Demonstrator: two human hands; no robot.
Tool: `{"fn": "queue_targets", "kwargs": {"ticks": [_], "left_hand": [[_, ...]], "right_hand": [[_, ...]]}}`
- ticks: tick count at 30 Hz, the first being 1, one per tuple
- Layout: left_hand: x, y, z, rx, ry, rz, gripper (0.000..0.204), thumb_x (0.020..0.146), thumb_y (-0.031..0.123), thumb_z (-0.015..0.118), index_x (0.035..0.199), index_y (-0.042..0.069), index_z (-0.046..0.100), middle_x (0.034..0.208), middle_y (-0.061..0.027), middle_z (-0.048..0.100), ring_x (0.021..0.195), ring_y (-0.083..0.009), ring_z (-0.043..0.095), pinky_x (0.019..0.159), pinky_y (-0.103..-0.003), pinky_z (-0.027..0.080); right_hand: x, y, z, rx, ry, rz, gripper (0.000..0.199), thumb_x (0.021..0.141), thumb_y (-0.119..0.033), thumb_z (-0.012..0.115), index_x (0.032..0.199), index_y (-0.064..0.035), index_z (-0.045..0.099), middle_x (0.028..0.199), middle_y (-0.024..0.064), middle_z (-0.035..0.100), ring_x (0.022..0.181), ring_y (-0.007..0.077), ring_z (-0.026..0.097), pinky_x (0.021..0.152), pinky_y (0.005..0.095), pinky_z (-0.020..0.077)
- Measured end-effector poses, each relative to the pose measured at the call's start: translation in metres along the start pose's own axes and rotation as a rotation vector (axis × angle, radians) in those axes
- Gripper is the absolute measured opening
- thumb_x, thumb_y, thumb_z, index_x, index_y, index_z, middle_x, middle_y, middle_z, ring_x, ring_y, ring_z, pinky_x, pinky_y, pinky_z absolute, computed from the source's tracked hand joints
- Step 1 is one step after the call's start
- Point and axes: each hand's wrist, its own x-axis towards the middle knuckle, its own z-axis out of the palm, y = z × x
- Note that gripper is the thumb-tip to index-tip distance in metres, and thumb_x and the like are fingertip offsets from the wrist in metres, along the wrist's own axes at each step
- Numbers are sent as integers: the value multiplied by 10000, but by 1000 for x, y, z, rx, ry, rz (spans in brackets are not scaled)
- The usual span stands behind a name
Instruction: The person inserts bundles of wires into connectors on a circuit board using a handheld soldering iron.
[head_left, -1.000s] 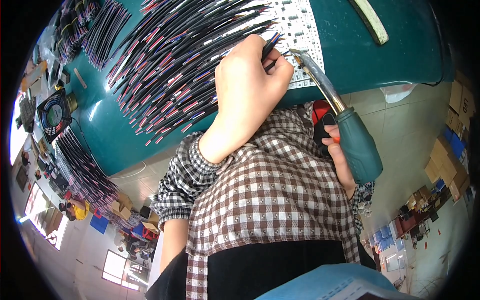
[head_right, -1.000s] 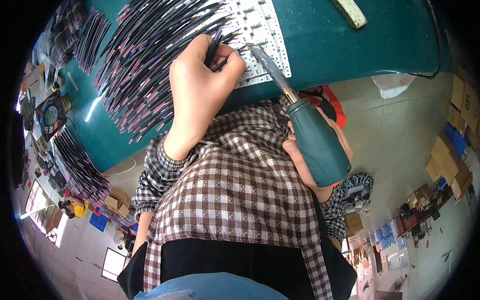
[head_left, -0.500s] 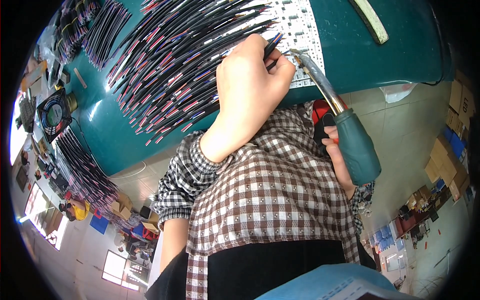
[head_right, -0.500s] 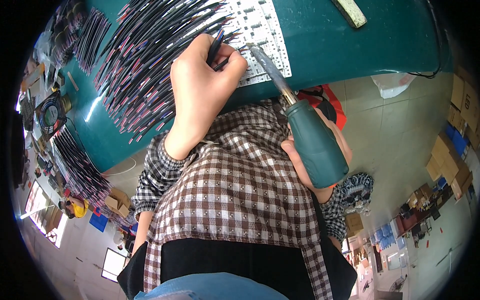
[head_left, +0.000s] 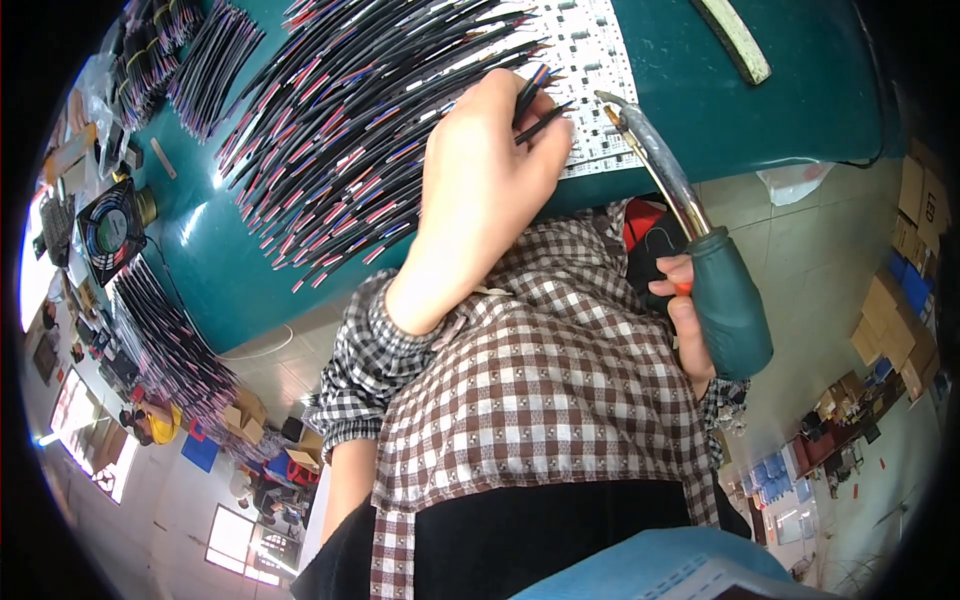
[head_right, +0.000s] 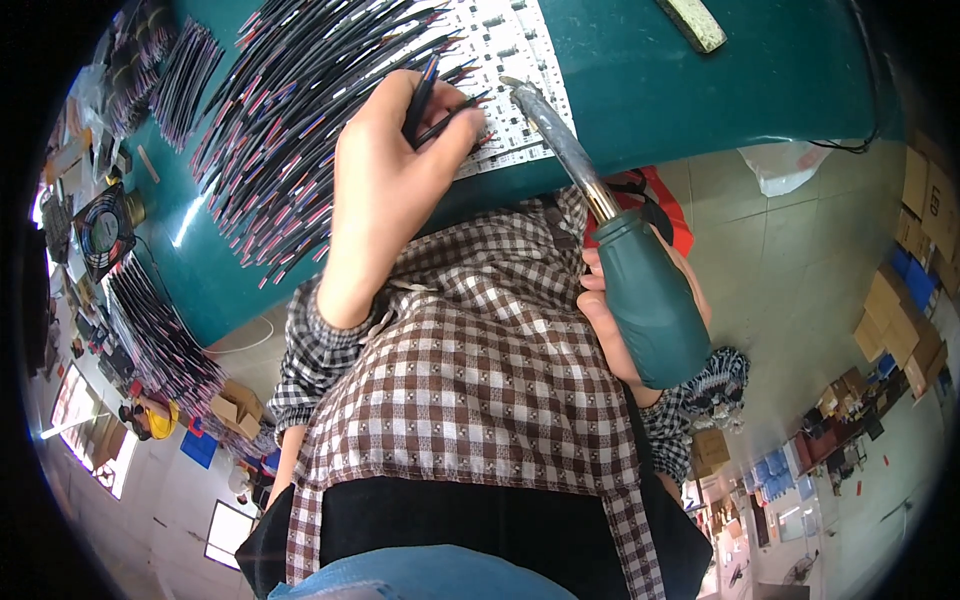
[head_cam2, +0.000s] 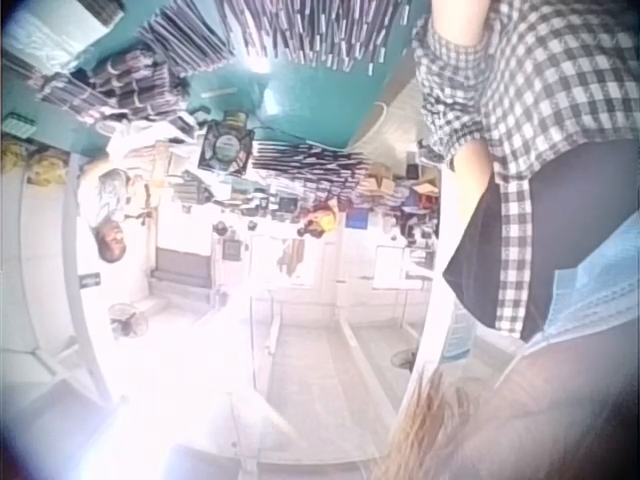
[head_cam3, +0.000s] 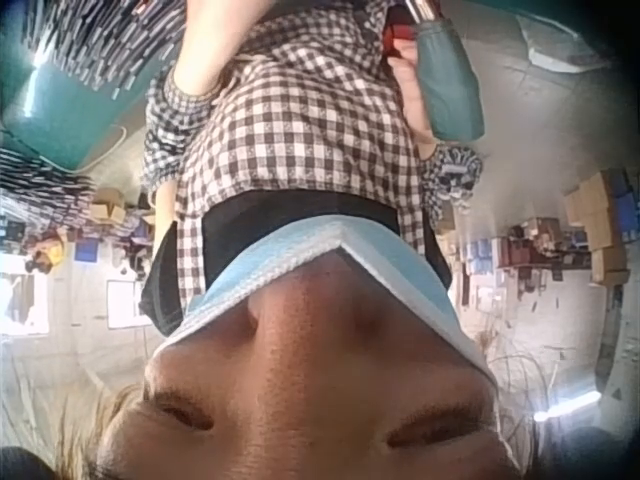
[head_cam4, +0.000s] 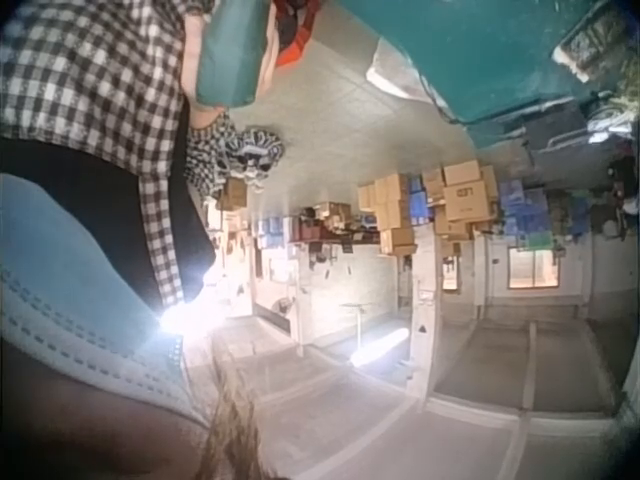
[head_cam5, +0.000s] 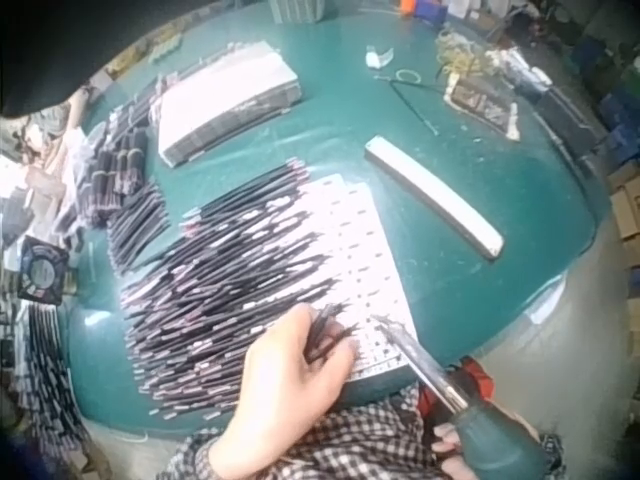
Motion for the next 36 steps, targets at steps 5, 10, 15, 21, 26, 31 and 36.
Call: {"fn": "queue_targets", "kwargs": {"ticks": [5, 10, 15, 21, 26, 31, 36], "left_hand": [[-4, -5, -21, -441, -309, -151, 187, 1029, 101, 521, 1131, -19, 624, 992, -43, 674, 851, -104, 616, 760, -228, 501], [-11, 9, -41, -209, 150, 191, 201, 946, 11, 587, 1124, -2, 680, 925, -98, 649, 808, -146, 608, 721, -263, 487], [-5, 21, -27, -379, -64, -50, 177, 862, 29, 684, 1027, -31, 663, 811, -116, 699, 691, -156, 671, 625, -282, 512], [6, -15, 3, -181, -17, -4, 167, 819, 108, 705, 861, -17, 602, 731, -164, 656, 624, -291, 639, 607, -357, 498], [5, -5, 5, 19, -37, 48, 134, 851, 77, 693, 868, -24, 607, 708, -45, 644, 603, -70, 519, 583, -234, 443], [4, -1, 9, -2, 19, 54, 127, 765, 91, 679, 788, -7, 602, 733, -147, 621, 652, -323, 618, 625, -409, 489], [2, 6, 12, -30, -13, 1, 129, 759, 96, 683, 777, -8, 609, 731, -145, 629, 630, -309, 623, 619, -401, 494]], "right_hand": [[-3, -5, 4, 362, 94, 90, 475, 911, -153, 660, 1282, 97, 497, 1174, 233, 626, 1021, 275, 658, 813, 347, 591], [-6, 2, -5, 444, 92, 129, 582, 857, -58, 741, 1352, 45, 454, 1279, 232, 590, 1125, 254, 632, 866, 340, 580], [-7, 5, -5, 698, 68, 206, 582, 860, -24, 720, 1376, 20, 455, 1364, 208, 543, 1152, 246, 610, 873, 329, 571], [7, -15, -1, 207, 77, 54, 542, 971, -245, 548, 1330, 148, 451, 1240, 283, 577, 1048, 320, 643, 785, 333, 593], [-1, 0, 9, 326, 131, 73, 584, 905, -199, 676, 1349, 105, 451, 1231, 248, 600, 1080, 287, 638, 825, 347, 591], [-11, 2, 4, 369, 168, 143, 676, 833, -131, 795, 1358, 94, 432, 1149, 221, 653, 1016, 263, 678, 842, 353, 597], [-14, -1, 0, 280, 137, 191, 667, 815, -52, 793, 1352, 106, 431, 1097, 240, 675, 971, 266, 699, 818, 346, 604]]}}
